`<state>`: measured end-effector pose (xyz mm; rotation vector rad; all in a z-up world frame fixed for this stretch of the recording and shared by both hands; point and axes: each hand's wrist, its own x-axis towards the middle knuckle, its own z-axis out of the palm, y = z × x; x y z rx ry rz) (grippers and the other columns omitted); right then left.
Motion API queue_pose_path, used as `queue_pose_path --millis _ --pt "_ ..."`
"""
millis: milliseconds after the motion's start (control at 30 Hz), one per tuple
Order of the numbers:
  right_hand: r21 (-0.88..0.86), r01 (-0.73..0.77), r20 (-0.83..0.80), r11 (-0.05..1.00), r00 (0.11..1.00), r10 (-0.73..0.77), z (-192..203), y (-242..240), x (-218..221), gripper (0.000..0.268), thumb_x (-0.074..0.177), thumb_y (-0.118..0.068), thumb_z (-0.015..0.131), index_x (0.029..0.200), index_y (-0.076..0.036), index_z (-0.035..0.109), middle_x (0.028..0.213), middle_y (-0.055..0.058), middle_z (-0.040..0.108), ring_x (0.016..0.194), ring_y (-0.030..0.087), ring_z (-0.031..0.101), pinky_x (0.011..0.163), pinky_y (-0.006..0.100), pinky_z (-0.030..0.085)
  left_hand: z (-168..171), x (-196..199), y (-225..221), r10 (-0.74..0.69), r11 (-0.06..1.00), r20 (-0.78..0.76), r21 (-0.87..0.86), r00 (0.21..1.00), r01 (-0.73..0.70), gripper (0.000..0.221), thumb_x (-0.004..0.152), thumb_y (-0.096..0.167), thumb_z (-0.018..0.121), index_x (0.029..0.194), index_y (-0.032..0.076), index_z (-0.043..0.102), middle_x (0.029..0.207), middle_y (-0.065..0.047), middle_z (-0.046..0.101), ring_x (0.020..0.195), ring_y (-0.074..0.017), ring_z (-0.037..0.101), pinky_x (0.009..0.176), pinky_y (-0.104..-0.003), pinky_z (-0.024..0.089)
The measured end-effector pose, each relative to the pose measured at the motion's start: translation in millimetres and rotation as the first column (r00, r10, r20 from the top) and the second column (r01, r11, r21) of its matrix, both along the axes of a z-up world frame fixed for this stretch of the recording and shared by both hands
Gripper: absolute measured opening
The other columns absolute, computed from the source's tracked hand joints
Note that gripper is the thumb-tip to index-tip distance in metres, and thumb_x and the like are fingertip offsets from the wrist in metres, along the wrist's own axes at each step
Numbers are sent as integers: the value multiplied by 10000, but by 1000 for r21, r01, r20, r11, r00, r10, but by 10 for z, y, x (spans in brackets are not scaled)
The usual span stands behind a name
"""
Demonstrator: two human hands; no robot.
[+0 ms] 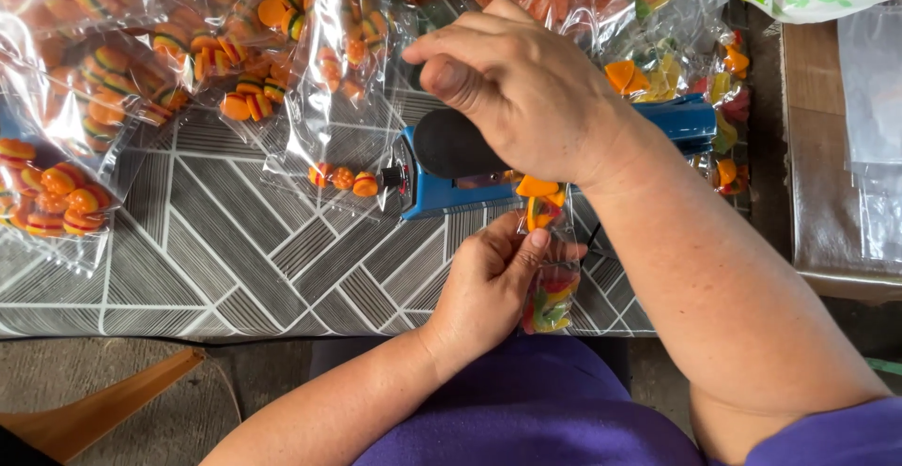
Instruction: Sealing small plastic bags filled with orange candies using a manual heat sealer.
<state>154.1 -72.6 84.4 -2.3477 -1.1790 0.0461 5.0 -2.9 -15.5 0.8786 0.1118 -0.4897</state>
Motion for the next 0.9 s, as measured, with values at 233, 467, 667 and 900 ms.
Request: queue_pose_path --millis 233,467,667,900 --pt "-103 110 -72 989 990 -118 43 73 -38 799 1017 -635 138 1197 -121 723 1040 49 731 1010 311 614 827 471 484 -56 6 -6 -28 1000 -6 15 1000 28 285 987 190 617 1196 12 540 1102 -212 782 927 -249 778 762 -328 666" --pt "-191 215 -280 958 923 -263 117 160 -37 785 932 -699 210 1250 -191 717 1236 16 765 1176 238 707 877 419 520 -40 17 20 -69 996 19 50 997 68 410 1017 228 564 1366 16 534 1109 -191 779 947 -271 788 537 -238 612" --pt "-258 247 -308 934 895 -322 146 203 -42 783 897 -726 217 1216 -235 736 1188 4 780 1157 222 714 881 391 502 -72 -1 52 -82 995 44 51 996 80 441 1023 255 547 1401 32 513 1132 -184 770 962 -283 786 442 -231 573" --pt "-272 251 -335 929 880 -336 162 216 -50 800 883 -733 222 1216 -223 742 1216 -1 777 1191 210 710 910 387 498 -110 -9 1 -28 1000 89 -6 996 28 394 1021 190 557 1359 -12 523 1080 -207 751 1103 -256 744 899 -353 661"
